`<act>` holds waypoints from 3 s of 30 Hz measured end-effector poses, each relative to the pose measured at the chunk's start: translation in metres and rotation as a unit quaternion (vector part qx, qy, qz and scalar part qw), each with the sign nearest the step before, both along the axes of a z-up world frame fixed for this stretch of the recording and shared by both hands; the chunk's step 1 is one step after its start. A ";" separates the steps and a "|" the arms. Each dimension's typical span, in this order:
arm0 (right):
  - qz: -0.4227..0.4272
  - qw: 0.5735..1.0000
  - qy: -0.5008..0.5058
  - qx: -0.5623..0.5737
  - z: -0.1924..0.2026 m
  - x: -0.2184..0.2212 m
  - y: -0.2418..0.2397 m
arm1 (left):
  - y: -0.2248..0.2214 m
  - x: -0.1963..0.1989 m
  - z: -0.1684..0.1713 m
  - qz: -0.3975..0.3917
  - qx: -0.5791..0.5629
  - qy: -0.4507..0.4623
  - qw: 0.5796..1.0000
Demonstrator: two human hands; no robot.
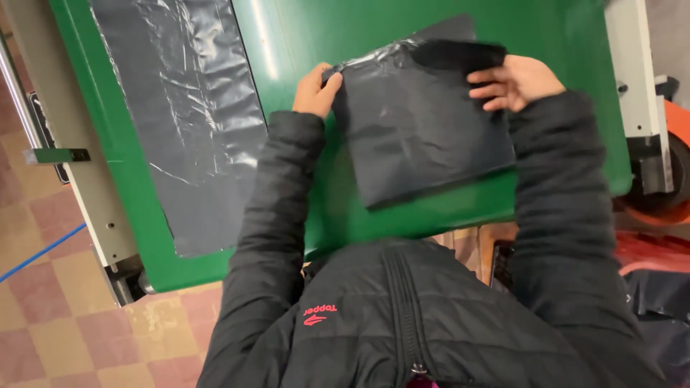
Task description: Fold black plastic bags and place them into a storage crate.
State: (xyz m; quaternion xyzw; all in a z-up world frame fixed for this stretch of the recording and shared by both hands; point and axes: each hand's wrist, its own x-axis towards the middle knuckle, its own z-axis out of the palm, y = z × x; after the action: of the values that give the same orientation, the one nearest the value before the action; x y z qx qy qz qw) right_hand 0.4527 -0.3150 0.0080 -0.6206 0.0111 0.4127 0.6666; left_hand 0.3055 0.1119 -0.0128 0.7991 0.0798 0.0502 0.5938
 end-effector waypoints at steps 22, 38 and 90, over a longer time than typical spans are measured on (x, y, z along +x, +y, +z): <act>0.407 0.558 -0.585 -0.426 -0.024 0.079 0.154 | -0.097 -0.035 0.039 0.008 0.269 -0.089 0.959; 0.138 0.561 -0.768 -0.276 0.038 -0.177 0.014 | -0.095 -0.157 -0.098 0.057 -0.646 0.101 0.754; -0.003 0.976 -0.025 0.217 -0.022 -0.353 0.268 | 0.069 -0.361 0.015 0.070 0.430 -0.023 0.900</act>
State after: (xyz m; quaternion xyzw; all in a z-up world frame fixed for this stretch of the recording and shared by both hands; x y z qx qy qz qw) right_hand 0.0993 -0.0469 -0.0143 -0.4713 -0.0937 0.3877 0.7866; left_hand -0.0554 0.1812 0.0018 0.9675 0.0931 0.1393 0.1892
